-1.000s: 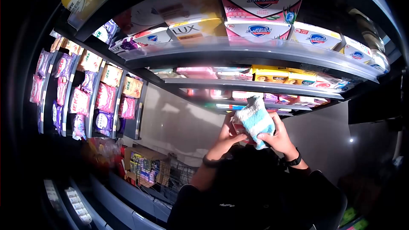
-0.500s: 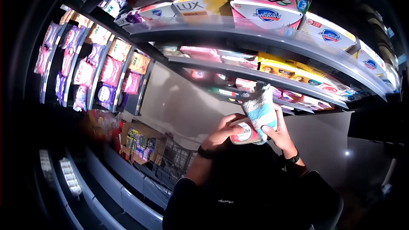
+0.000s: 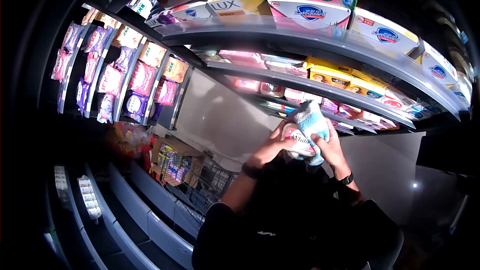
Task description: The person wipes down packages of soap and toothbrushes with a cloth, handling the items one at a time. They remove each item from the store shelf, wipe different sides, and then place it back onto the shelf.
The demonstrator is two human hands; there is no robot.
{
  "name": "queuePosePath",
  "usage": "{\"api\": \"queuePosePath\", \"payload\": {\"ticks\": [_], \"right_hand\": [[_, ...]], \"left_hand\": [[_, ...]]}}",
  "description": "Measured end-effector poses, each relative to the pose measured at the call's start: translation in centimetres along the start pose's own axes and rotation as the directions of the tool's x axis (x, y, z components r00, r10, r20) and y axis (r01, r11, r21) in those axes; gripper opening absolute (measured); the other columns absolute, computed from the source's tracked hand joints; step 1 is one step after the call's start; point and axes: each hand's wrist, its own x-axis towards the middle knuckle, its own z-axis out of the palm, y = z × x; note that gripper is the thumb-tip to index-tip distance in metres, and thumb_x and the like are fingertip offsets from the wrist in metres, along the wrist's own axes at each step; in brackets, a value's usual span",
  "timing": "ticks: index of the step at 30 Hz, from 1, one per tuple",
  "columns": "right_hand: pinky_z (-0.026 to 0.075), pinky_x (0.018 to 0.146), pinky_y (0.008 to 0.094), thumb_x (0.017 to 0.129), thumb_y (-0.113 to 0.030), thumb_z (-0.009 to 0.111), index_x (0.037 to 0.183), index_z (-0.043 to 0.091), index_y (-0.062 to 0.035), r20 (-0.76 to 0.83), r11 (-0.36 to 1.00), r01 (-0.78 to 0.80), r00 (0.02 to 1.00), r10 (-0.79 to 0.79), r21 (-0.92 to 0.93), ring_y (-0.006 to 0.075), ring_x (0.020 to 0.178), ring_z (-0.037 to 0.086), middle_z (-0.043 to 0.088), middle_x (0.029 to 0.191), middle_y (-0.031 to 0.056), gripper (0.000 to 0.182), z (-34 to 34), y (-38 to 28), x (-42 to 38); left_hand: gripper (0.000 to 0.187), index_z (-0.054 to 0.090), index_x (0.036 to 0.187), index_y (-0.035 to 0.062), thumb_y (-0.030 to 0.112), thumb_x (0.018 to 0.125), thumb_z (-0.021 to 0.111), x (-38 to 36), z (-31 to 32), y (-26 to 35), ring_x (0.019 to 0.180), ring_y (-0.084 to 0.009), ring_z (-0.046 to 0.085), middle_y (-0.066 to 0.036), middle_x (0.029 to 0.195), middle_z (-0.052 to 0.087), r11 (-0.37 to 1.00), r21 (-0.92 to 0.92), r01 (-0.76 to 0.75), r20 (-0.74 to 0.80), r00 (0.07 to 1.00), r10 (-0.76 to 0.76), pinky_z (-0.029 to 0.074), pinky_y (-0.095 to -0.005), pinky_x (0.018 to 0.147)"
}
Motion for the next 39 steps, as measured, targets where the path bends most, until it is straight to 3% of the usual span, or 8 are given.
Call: {"api": "queuePosePath", "payload": {"ticks": [6, 11, 18, 26, 27, 31, 35, 39], "right_hand": [[0.048, 0.079, 0.0298, 0.077, -0.004, 0.070, 0.108, 0.058, 0.0011, 0.176, 0.679, 0.359, 0.929, -0.325, -0.641, 0.0211, 0.087, 0.063, 0.063, 0.097, 0.0116, 0.034, -0.3, -0.2, 0.5], [0.049, 0.073, 0.0285, 0.078, -0.003, 0.071, 0.097, 0.062, 0.0010, 0.082, 0.725, 0.218, 0.972, -0.219, -0.653, 0.0169, 0.081, 0.063, 0.065, 0.086, 0.0090, 0.021, -0.9, -1.6, 1.2], [0.047, 0.072, 0.0260, 0.081, -0.003, 0.068, 0.098, 0.060, 0.0003, 0.037, 0.733, 0.200, 0.972, -0.232, -0.650, 0.0094, 0.078, 0.057, 0.065, 0.085, 0.0049, 0.019, -2.7, -2.0, 0.1], [0.046, 0.072, 0.0269, 0.081, -0.002, 0.065, 0.098, 0.059, 0.0012, -0.098, 0.762, 0.139, 0.961, -0.257, -0.633, 0.0108, 0.077, 0.055, 0.063, 0.084, 0.0060, 0.018, -0.8, -0.9, -1.0], [0.046, 0.072, 0.0266, 0.081, -0.002, 0.065, 0.098, 0.059, 0.0012, -0.111, 0.763, 0.134, 0.959, -0.261, -0.633, 0.0106, 0.077, 0.055, 0.063, 0.085, 0.0057, 0.019, -0.4, -0.9, -0.9], [0.043, 0.072, 0.0241, 0.084, -0.004, 0.063, 0.100, 0.057, 0.0010, -0.133, 0.755, 0.128, 0.952, -0.276, -0.643, 0.0074, 0.078, 0.051, 0.058, 0.085, 0.0010, 0.018, 1.8, -1.1, -0.5], [0.043, 0.072, 0.0240, 0.084, -0.005, 0.063, 0.100, 0.057, 0.0013, -0.158, 0.755, 0.101, 0.952, -0.263, -0.648, 0.0075, 0.079, 0.051, 0.058, 0.087, 0.0011, 0.018, 2.5, -0.5, -0.3], [0.043, 0.073, 0.0237, 0.085, -0.005, 0.063, 0.102, 0.057, 0.0015, -0.172, 0.767, 0.092, 0.951, -0.256, -0.636, 0.0077, 0.080, 0.051, 0.058, 0.088, 0.0011, 0.020, 3.8, -0.3, 0.0]], "left_hand": [[0.048, 0.041, 0.131, 0.0047, 0.004, 0.088, 0.062, 0.2, -2.0, -1.1, 0.093, -0.0170, 0.061, -0.005, 0.111, 0.058, 0.995, 0.020, 0.094, -0.040, 0.995, -0.093, 0.055, -0.0346, 0.070], [0.047, 0.040, 0.132, 0.0118, 0.008, 0.090, 0.061, 2.2, -8.9, -6.4, 0.087, -0.0137, 0.062, -0.004, 0.104, 0.061, 0.969, -0.233, -0.078, -0.202, 0.979, 0.031, 0.047, -0.0271, 0.058], [0.035, 0.051, 0.116, 0.0078, 0.018, 0.088, 0.068, 6.8, -14.3, -2.6, 0.086, -0.0117, 0.060, -0.004, 0.104, 0.061, 0.969, 0.044, -0.242, -0.566, 0.793, 0.224, 0.046, -0.0258, 0.062], [0.045, 0.052, 0.125, 0.0058, 0.025, 0.088, 0.069, 12.3, -15.0, -0.3, 0.105, -0.0111, 0.055, -0.001, 0.112, 0.059, 0.971, 0.034, -0.237, -0.506, 0.833, 0.222, 0.043, -0.0289, 0.090], [0.035, 0.053, 0.120, 0.0043, 0.020, 0.091, 0.065, 12.9, -15.0, -0.2, 0.082, -0.0133, 0.064, -0.004, 0.103, 0.060, 0.963, 0.064, -0.261, -0.510, 0.821, 0.256, 0.056, -0.0262, 0.068], [0.047, 0.049, 0.124, 0.0023, 0.029, 0.090, 0.067, 15.0, -16.8, -1.8, 0.080, -0.0131, 0.062, -0.006, 0.104, 0.058, 0.960, -0.040, -0.278, -0.511, 0.831, 0.219, 0.057, -0.0262, 0.061], [0.057, 0.046, 0.128, 0.0020, 0.042, 0.090, 0.060, 15.9, -18.6, -3.9, 0.093, -0.0286, 0.061, -0.014, 0.115, 0.057, 0.663, 0.658, -0.357, -0.279, 0.702, 0.655, 0.054, -0.0379, 0.074], [0.053, 0.047, 0.128, 0.0019, 0.036, 0.089, 0.059, 16.9, -19.7, -5.0, 0.110, -0.0413, 0.051, -0.022, 0.118, 0.056, 0.587, 0.715, -0.380, -0.235, 0.661, 0.713, 0.040, -0.0461, 0.095]]}}
